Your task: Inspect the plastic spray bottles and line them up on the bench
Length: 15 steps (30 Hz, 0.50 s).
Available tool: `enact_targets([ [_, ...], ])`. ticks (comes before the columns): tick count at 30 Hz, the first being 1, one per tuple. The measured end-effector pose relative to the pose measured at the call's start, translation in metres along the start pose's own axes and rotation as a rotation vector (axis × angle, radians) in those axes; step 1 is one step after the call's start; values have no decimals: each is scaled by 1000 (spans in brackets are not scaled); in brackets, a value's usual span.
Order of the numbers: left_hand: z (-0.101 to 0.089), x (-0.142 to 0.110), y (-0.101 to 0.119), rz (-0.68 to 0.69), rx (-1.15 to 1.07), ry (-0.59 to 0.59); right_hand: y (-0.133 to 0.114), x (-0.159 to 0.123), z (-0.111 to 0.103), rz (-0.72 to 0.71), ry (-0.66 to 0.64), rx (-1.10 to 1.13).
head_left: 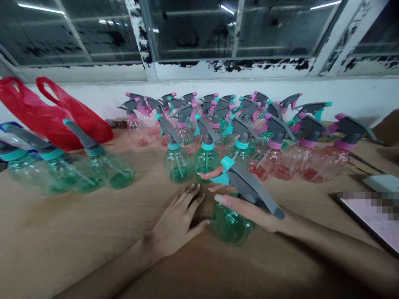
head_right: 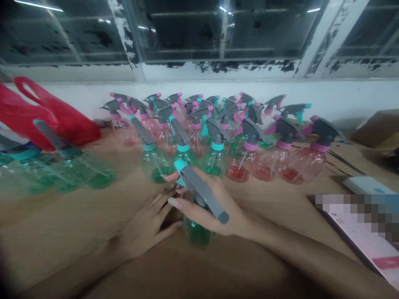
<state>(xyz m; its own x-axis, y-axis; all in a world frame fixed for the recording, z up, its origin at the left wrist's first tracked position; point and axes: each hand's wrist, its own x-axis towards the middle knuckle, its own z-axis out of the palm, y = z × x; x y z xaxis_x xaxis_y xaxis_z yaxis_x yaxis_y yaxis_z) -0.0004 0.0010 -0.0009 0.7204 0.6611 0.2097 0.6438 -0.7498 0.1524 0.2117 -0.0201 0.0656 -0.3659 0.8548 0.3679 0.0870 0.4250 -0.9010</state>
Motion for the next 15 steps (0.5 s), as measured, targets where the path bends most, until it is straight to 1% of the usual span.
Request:
enact_targets([
  [4,1,-1,-1,-1,15,3,0,0,0,26,-1,-11],
  [8,2,-1,-1,2,4,31,2,0,0,9,-3,-15],
  [10,2,-1,-1,-1,-8,26,3,0,0,7,-1,-22],
  [15,1,-1,0,-16,-15,-4,1,0,0,-20,40,-131],
])
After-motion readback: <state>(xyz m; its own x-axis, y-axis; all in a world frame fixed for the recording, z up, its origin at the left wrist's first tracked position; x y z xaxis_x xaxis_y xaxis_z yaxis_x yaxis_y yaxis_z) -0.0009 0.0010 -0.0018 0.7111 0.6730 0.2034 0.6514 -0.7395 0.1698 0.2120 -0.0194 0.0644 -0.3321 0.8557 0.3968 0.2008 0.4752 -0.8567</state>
